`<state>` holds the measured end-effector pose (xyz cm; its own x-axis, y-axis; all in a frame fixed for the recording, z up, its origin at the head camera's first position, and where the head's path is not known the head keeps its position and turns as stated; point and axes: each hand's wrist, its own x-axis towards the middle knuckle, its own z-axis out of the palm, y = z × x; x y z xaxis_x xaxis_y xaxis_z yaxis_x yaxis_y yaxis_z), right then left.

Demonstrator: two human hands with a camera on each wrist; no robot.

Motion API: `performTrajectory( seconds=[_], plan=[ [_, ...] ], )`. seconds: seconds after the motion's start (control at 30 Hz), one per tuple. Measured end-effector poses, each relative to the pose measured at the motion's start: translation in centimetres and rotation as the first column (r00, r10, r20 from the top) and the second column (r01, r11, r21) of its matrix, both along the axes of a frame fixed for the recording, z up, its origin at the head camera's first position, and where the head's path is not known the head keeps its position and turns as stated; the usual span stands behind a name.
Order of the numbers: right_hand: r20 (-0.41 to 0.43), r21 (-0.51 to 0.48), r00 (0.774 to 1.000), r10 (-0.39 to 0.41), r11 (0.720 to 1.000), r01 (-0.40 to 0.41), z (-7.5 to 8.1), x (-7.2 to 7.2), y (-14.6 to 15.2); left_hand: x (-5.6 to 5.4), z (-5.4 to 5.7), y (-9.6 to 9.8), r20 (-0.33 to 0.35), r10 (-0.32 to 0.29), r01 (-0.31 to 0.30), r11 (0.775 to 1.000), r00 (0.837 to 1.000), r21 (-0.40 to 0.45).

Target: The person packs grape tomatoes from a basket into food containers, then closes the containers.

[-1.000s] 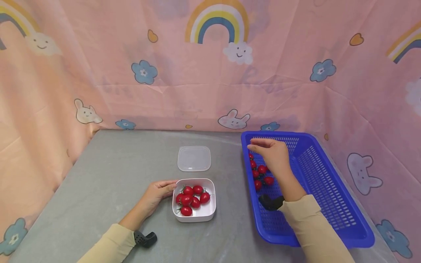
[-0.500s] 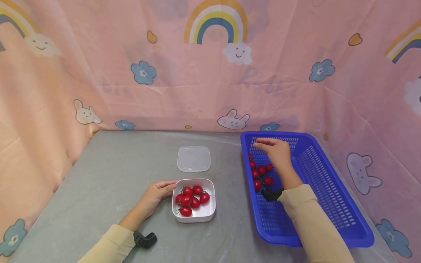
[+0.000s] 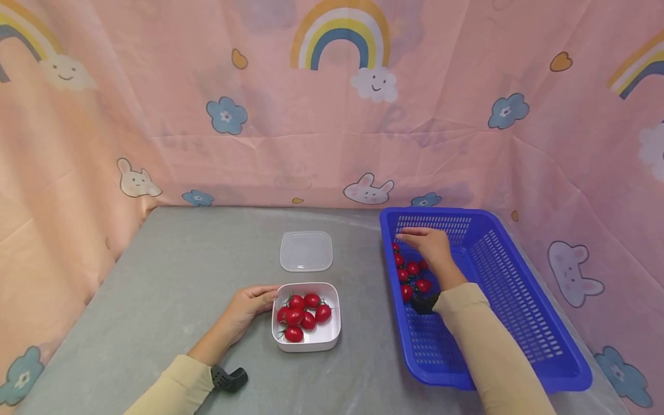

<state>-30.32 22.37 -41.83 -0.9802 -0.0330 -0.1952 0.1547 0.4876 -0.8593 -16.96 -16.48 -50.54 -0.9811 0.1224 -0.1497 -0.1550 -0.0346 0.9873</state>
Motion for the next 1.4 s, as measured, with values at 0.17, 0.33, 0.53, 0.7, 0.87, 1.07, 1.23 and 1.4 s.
performTrajectory(
  seconds=[0.17, 0.33, 0.53, 0.7, 0.87, 1.07, 1.23, 1.4],
  plan=[
    [0.041, -0.018, 0.999, 0.005, 1.0, -0.004, -0.9, -0.4, -0.2, 0.0, 0.0, 0.1, 0.007, 0.019, -0.019, 1.0, 1.0, 0.001],
    [0.07, -0.017, 0.997, 0.012, 1.0, -0.011, -1.2, -0.6, -0.4, 0.0, 0.1, 0.1, 0.003, 0.023, -0.023, 1.0, 1.0, -0.002],
    [0.087, 0.015, 0.996, 0.023, 1.0, -0.024, -1.4, -1.0, -0.6, 0.0, 0.1, 0.1, 0.015, 0.021, -0.021, 1.0, 1.0, -0.019],
    [0.088, 0.048, 0.996, 0.013, 0.999, -0.017, -1.9, -1.4, -0.7, 0.0, 0.2, 0.1, 0.018, 0.015, -0.014, 0.999, 1.0, -0.03],
    [0.043, 0.057, 0.999, 0.0, 0.998, -0.003, -2.4, -1.7, -1.0, 0.0, 0.3, 0.1, 0.017, 0.012, -0.011, 0.999, 1.0, -0.03],
    [0.0, 0.093, 1.0, -0.003, 0.996, 0.003, -2.7, -1.8, -1.3, 0.0, 0.3, 0.0, 0.021, 0.024, -0.024, 0.999, 0.999, -0.028],
    [0.011, 0.104, 1.0, -0.025, 0.994, 0.024, -3.1, -2.0, -1.2, 0.1, 0.2, 0.1, 0.024, 0.011, -0.011, 1.0, 1.0, -0.008],
    [-0.046, 0.252, 0.998, 0.03, 0.968, -0.017, -3.4, -1.9, -1.3, 0.1, 0.2, 0.1, 0.021, 0.013, -0.013, 1.0, 1.0, -0.001]
  ],
)
